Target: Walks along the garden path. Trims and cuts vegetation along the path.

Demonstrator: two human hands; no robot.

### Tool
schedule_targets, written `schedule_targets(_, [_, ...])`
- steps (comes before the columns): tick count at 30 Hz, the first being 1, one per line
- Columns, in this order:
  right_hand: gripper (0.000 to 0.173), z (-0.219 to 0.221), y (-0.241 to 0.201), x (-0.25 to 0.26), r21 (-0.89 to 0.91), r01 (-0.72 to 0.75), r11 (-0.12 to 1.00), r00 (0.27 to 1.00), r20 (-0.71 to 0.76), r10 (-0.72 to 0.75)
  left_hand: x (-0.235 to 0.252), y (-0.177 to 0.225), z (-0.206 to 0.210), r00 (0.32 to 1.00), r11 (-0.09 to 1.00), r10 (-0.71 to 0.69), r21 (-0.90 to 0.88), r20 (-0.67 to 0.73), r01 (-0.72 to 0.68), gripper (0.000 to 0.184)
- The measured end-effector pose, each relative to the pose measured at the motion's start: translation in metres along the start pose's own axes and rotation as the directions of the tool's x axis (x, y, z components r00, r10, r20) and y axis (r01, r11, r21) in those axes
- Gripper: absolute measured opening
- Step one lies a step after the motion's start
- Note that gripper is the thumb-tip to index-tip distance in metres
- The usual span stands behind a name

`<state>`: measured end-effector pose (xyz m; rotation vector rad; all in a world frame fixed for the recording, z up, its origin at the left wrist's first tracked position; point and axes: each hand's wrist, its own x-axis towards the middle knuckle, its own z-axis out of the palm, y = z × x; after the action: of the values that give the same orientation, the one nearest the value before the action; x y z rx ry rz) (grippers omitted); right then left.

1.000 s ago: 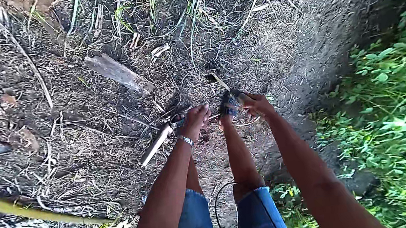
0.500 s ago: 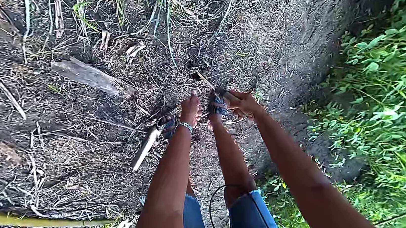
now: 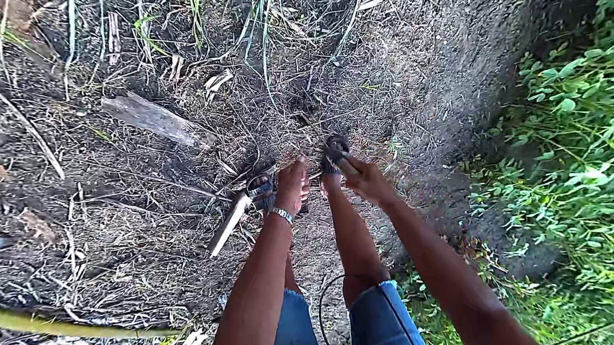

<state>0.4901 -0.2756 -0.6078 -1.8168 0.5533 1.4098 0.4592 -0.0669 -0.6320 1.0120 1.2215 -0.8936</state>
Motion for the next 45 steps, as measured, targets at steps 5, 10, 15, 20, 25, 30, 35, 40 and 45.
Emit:
schedule_targets(5, [0.074,0.012,-0.003,-0.079,0.065,0.083,0.994,0.985,-0.159,-0.072,-0.041,-0.027,-0.033,1.0,0.999,-0.019,-0.03,-0.015,0.019,0.045])
schedule_targets(10, [0.071,0.043,0.006,-0.004,-0.018,0.043,0.999,0.99,-0.132,-0.045,-0.091,-0.032,-0.028,0.997,0.994,-0.003,-0.111,-0.073,-0.005,0.043])
schedule_targets(15, [0.071,0.011,-0.04,0.005,-0.374,-0.007,0.927,0.998,0.061,0.032,-0.145,-0.001,-0.008,0.998,0.981,0.023,-0.189,-0.064,-0.035,0.045])
schedule_targets(20, [0.074,-0.074,-0.08,-0.052,-0.501,0.036,0.864,0.999,0.014,-0.034,-0.171,0.046,0.008,0.984,0.876,0.169,-0.465,0.05,-0.127,0.054])
schedule_targets(25, [0.059,-0.125,-0.126,-0.023,0.005,0.188,0.982,0.965,-0.188,-0.184,-0.162,0.091,0.027,0.937,0.814,0.271,-0.572,0.22,-0.101,0.056])
schedule_targets(30, [0.029,-0.144,-0.192,0.072,0.781,0.2,0.592,0.977,-0.203,-0.063,-0.126,0.137,0.038,0.941,0.841,0.207,-0.541,0.268,-0.032,0.055])
schedule_targets(35, [0.032,-0.148,-0.183,0.088,0.767,0.124,0.629,0.929,-0.313,0.198,-0.115,0.185,0.009,0.952,0.873,0.166,-0.487,0.256,-0.022,0.055])
schedule_targets(40, [0.058,-0.163,-0.161,0.012,0.312,0.017,0.95,0.909,-0.401,0.115,-0.117,0.237,-0.016,0.956,0.922,0.211,-0.367,0.204,-0.125,0.049])
schedule_targets(45, [0.064,-0.186,-0.207,-0.096,-0.368,0.039,0.929,0.885,-0.419,-0.203,-0.113,0.271,-0.008,0.908,0.916,0.308,-0.349,0.285,-0.201,0.033])
